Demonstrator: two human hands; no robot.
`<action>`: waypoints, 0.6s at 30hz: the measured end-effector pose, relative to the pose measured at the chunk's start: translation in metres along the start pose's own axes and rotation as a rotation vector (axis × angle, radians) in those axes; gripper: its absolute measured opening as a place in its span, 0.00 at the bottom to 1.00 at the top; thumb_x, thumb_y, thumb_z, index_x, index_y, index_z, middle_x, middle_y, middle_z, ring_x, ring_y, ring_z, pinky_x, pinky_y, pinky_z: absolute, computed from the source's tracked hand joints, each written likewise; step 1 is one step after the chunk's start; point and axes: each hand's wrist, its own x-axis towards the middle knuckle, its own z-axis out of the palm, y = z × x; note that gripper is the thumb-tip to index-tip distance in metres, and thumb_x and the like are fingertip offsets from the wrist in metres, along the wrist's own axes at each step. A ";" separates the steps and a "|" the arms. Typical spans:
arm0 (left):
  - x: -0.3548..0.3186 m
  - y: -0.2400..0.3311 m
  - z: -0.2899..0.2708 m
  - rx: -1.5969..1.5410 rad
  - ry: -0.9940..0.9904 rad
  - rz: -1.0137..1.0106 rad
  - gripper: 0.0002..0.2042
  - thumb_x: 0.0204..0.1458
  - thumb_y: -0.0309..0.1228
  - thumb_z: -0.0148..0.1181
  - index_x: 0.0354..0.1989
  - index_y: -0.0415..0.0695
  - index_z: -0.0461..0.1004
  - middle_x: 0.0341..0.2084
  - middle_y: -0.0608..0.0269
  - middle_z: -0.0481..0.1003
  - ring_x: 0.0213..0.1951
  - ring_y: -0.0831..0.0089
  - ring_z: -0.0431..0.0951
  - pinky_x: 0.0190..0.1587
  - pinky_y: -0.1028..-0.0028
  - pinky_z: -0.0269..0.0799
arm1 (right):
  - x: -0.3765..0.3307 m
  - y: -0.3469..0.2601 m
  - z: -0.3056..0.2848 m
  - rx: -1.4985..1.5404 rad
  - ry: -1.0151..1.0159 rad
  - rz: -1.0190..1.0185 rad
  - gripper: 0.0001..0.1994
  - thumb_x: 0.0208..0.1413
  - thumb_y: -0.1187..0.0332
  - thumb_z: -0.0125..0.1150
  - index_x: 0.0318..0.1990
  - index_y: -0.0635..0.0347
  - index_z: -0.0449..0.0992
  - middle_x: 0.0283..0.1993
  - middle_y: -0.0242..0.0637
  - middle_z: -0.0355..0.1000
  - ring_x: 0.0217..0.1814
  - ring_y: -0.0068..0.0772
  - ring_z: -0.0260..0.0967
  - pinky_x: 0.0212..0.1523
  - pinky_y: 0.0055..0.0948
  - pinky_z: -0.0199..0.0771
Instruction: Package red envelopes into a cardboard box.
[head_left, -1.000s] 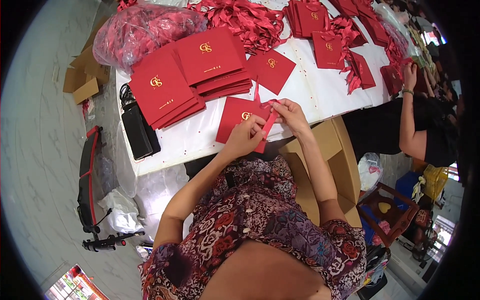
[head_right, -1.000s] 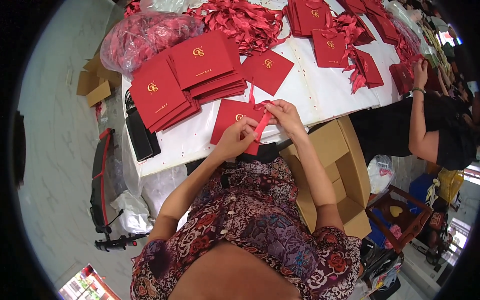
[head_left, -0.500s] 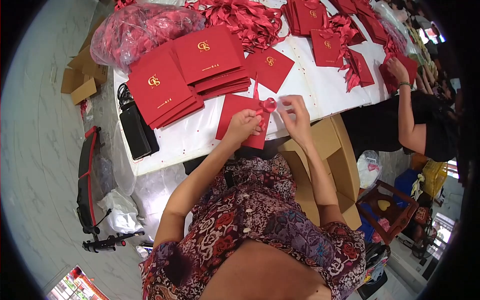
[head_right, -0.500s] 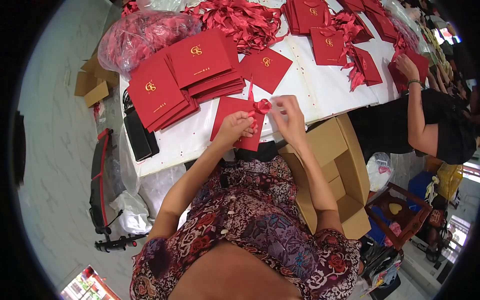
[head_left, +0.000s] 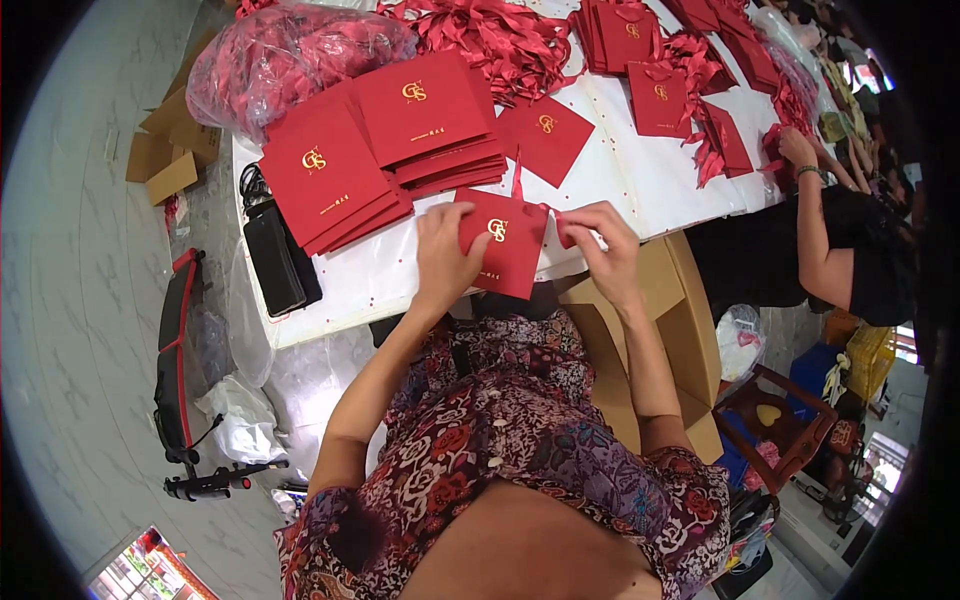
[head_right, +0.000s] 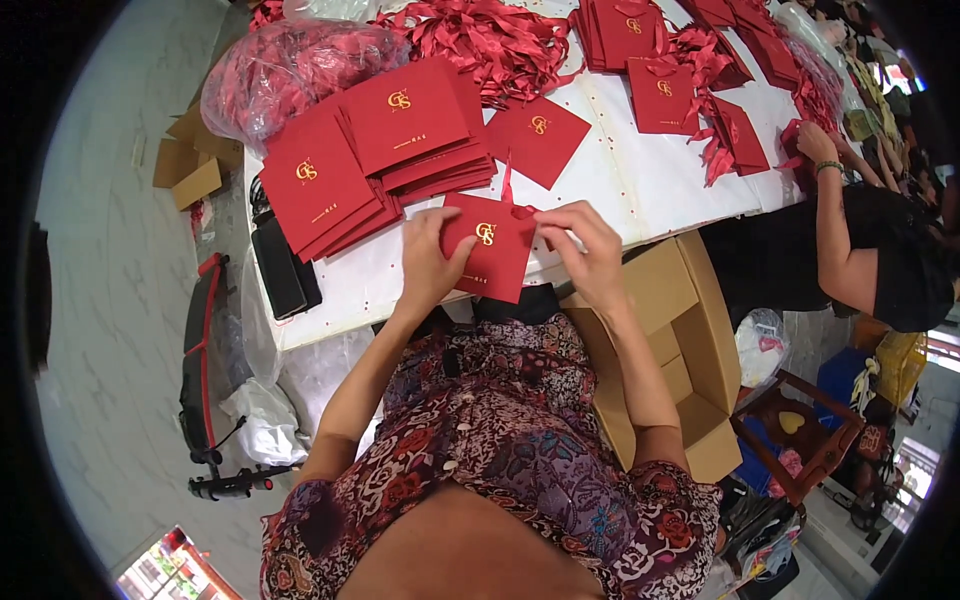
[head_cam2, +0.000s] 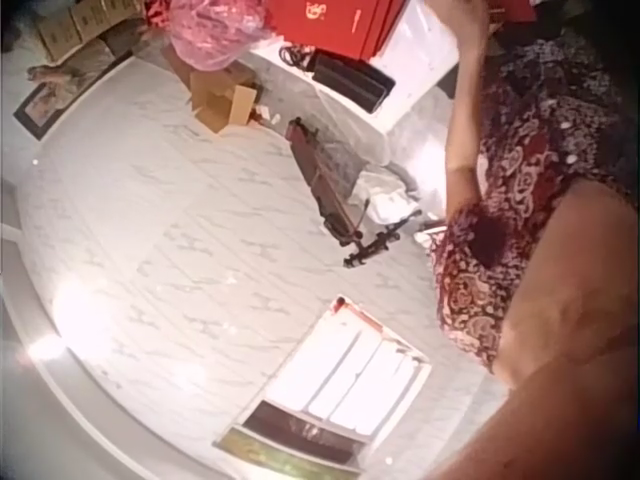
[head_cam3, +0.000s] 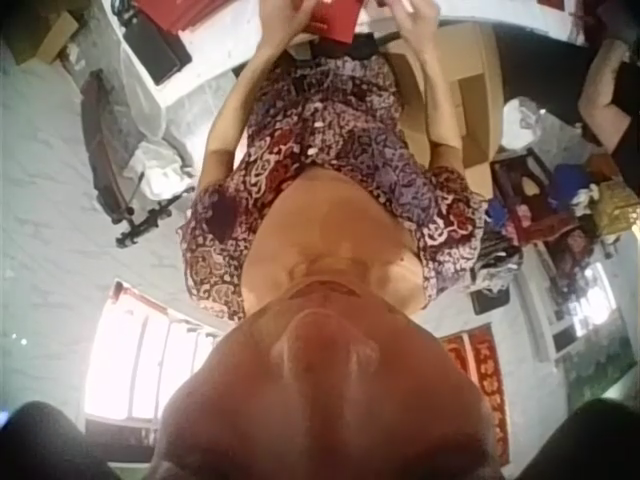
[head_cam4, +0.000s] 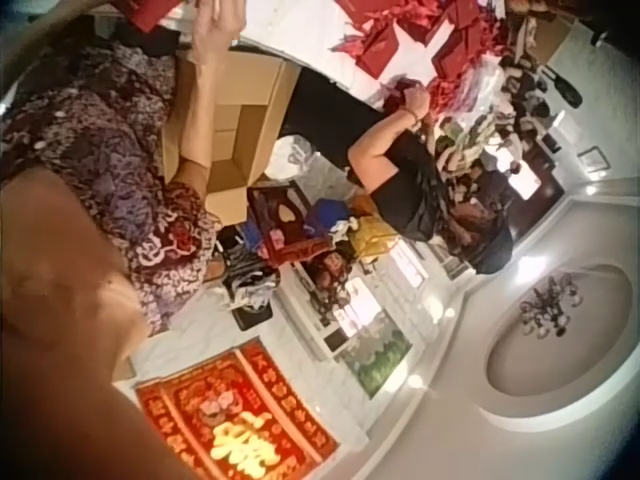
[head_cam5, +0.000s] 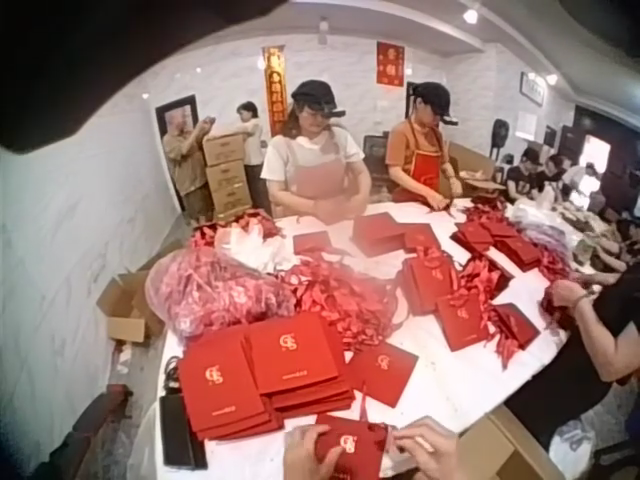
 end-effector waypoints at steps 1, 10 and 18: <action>-0.003 -0.003 -0.001 0.009 -0.009 -0.062 0.28 0.37 0.29 0.69 0.50 0.37 0.67 0.44 0.46 0.67 0.44 0.52 0.68 0.52 0.62 0.63 | 0.003 -0.002 -0.003 -0.029 -0.012 -0.020 0.07 0.53 0.78 0.59 0.40 0.65 0.77 0.36 0.37 0.73 0.36 0.23 0.71 0.36 0.21 0.71; -0.004 0.011 0.005 -0.031 -0.232 -0.238 0.39 0.38 0.33 0.71 0.59 0.37 0.57 0.46 0.46 0.63 0.44 0.50 0.73 0.40 0.62 0.74 | 0.003 0.046 0.067 -0.246 -0.095 0.088 0.06 0.50 0.71 0.62 0.35 0.62 0.75 0.32 0.44 0.74 0.34 0.45 0.73 0.35 0.36 0.72; 0.012 -0.012 0.011 0.034 -0.231 -0.020 0.29 0.36 0.37 0.72 0.48 0.39 0.68 0.43 0.49 0.64 0.35 0.51 0.75 0.34 0.63 0.74 | 0.012 0.050 0.080 -0.319 -0.090 0.064 0.05 0.49 0.71 0.61 0.30 0.62 0.74 0.29 0.42 0.73 0.31 0.45 0.72 0.33 0.38 0.71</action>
